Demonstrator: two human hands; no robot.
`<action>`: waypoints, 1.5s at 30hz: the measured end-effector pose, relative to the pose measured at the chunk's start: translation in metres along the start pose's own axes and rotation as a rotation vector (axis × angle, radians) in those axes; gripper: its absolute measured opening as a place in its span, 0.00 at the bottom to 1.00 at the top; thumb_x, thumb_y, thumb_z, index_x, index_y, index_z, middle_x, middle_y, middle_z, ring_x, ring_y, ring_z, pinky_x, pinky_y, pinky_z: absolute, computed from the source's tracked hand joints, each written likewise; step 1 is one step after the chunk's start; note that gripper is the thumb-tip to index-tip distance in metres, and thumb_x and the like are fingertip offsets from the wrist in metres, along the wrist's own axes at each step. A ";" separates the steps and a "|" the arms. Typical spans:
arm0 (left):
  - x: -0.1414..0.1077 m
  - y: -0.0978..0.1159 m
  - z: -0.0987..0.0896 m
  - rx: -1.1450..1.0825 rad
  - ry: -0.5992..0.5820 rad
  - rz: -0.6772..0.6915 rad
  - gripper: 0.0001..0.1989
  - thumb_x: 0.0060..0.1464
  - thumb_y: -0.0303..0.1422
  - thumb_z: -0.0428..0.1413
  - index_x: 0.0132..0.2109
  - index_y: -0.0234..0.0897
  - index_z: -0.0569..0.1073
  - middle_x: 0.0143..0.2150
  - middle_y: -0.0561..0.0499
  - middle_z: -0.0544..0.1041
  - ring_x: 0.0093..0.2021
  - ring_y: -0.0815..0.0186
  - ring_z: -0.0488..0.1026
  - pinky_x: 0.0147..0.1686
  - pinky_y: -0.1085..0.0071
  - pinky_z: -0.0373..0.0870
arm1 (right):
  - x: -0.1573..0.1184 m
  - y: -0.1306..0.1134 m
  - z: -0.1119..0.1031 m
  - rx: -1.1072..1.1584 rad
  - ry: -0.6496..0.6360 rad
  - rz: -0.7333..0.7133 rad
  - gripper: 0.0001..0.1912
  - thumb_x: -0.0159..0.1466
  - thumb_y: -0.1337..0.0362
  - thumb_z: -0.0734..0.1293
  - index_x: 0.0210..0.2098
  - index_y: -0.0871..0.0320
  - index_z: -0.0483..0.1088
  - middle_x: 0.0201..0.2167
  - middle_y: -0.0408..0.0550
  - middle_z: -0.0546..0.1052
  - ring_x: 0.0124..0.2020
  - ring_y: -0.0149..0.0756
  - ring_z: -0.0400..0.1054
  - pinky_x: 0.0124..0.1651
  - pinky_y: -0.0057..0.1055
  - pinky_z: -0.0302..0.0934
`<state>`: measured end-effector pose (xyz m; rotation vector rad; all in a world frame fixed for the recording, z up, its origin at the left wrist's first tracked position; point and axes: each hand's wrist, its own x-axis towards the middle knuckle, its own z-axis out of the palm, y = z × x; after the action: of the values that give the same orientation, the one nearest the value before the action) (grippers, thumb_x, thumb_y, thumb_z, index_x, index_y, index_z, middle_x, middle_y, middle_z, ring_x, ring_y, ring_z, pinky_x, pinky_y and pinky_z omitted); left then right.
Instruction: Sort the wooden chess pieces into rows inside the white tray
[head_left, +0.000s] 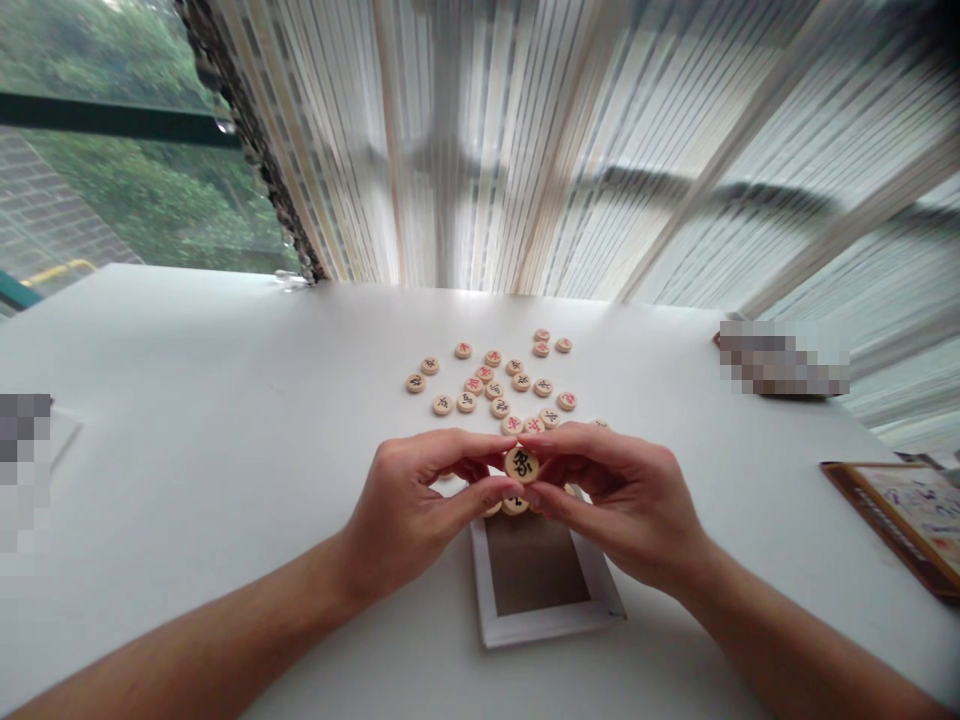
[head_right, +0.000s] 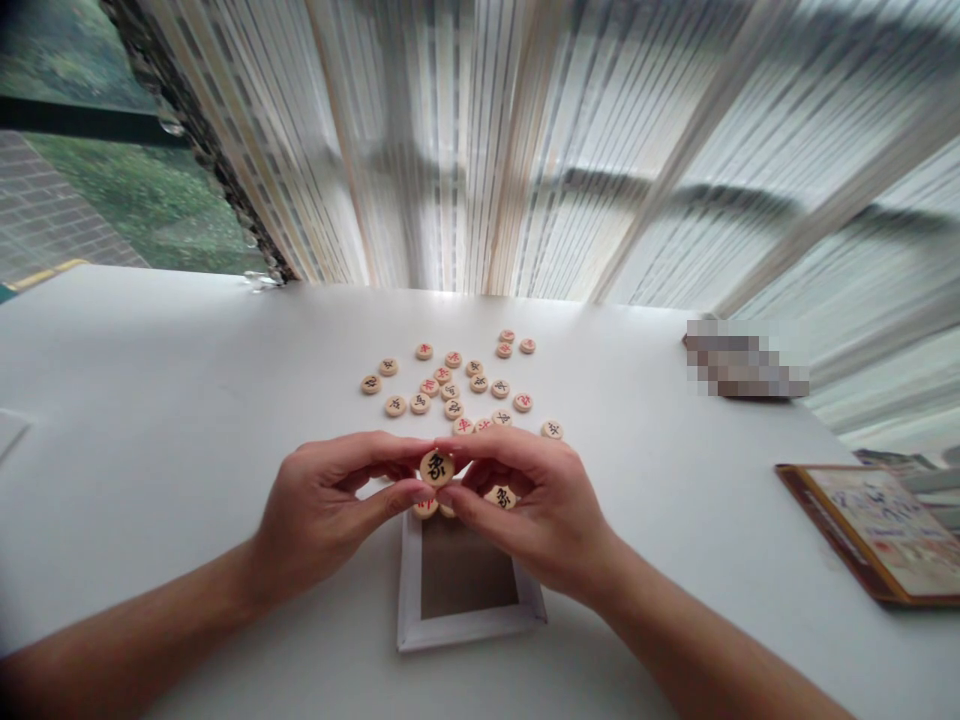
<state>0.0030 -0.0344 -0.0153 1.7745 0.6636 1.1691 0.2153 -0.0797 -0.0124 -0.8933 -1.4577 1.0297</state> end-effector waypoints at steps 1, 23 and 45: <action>0.000 0.000 0.000 -0.004 -0.007 -0.016 0.13 0.57 0.29 0.72 0.49 0.34 0.87 0.38 0.47 0.89 0.34 0.67 0.85 0.39 0.77 0.83 | 0.000 0.000 0.000 -0.013 0.000 -0.004 0.19 0.62 0.74 0.80 0.51 0.52 0.84 0.38 0.47 0.86 0.32 0.33 0.82 0.36 0.25 0.79; -0.004 0.003 0.004 0.021 -0.136 0.060 0.13 0.57 0.21 0.69 0.50 0.30 0.84 0.37 0.48 0.87 0.34 0.70 0.83 0.38 0.80 0.80 | 0.005 -0.015 0.010 0.354 -0.030 0.534 0.18 0.46 0.71 0.88 0.32 0.62 0.80 0.22 0.40 0.77 0.21 0.22 0.65 0.23 0.16 0.60; -0.003 0.007 0.005 -0.151 -0.123 -0.090 0.14 0.56 0.23 0.71 0.49 0.38 0.86 0.38 0.49 0.83 0.36 0.65 0.81 0.39 0.71 0.80 | 0.001 -0.012 0.004 0.427 -0.115 0.524 0.12 0.59 0.65 0.83 0.34 0.60 0.78 0.22 0.41 0.78 0.21 0.24 0.70 0.26 0.18 0.65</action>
<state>0.0058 -0.0418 -0.0109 1.6570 0.5622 1.0139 0.2114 -0.0829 -0.0009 -0.9275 -1.0446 1.7295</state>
